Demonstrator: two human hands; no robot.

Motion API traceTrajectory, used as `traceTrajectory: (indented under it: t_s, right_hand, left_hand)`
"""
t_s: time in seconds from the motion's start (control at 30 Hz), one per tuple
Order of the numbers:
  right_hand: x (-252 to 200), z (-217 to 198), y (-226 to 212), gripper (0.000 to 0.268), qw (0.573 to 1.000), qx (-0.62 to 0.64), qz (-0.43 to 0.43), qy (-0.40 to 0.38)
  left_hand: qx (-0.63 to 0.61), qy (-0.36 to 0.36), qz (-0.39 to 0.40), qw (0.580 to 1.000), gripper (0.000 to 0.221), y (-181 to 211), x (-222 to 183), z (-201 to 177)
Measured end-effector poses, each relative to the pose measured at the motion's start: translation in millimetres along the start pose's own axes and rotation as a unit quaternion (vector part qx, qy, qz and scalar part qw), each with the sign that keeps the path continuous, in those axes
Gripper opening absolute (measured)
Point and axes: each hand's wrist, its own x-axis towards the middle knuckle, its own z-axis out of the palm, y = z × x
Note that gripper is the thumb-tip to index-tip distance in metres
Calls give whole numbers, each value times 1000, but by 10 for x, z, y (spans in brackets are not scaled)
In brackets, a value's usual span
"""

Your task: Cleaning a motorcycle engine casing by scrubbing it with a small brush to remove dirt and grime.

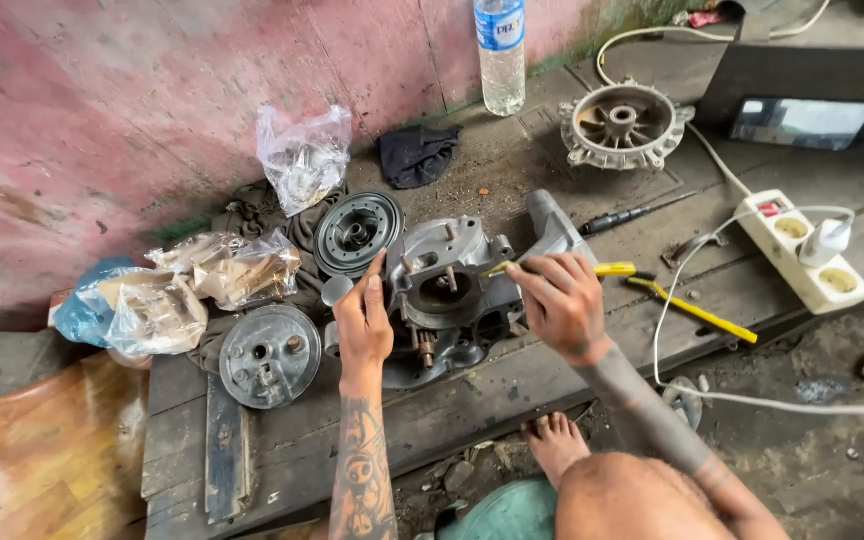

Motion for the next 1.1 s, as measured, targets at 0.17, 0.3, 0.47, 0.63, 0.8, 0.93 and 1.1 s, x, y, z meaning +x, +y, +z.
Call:
traceTrajectory:
  t_s: [0.17, 0.3, 0.47, 0.63, 0.8, 0.93, 1.1]
  right_hand:
    - [-145, -3, 148, 14, 1000, -7, 13, 14]
    - [-221, 146, 162, 12, 1000, 4, 9, 15]
    - [3, -85, -20, 12, 999, -1, -11, 31]
    - [-121, -120, 227, 15, 999, 8, -15, 40]
    - [75, -283, -95, 15, 999, 29, -19, 6]
    - [-158, -285, 172, 12, 1000, -15, 5, -8]
    - [-159, -277, 8, 7, 997, -18, 3, -75]
  left_hand:
    - [5, 0, 15, 1000, 51, -83, 19, 9]
    - [13, -2, 11, 1000, 51, -209, -19, -8]
    - [6, 6, 4, 1000, 50, -244, -29, 23]
    - [13, 24, 1, 1000, 52, -137, -3, 32]
    - [-49, 7, -9, 999, 44, 33, -33, -28]
    - [-41, 38, -39, 998, 45, 145, -14, -44]
    - [-53, 29, -15, 998, 44, 180, -29, -44]
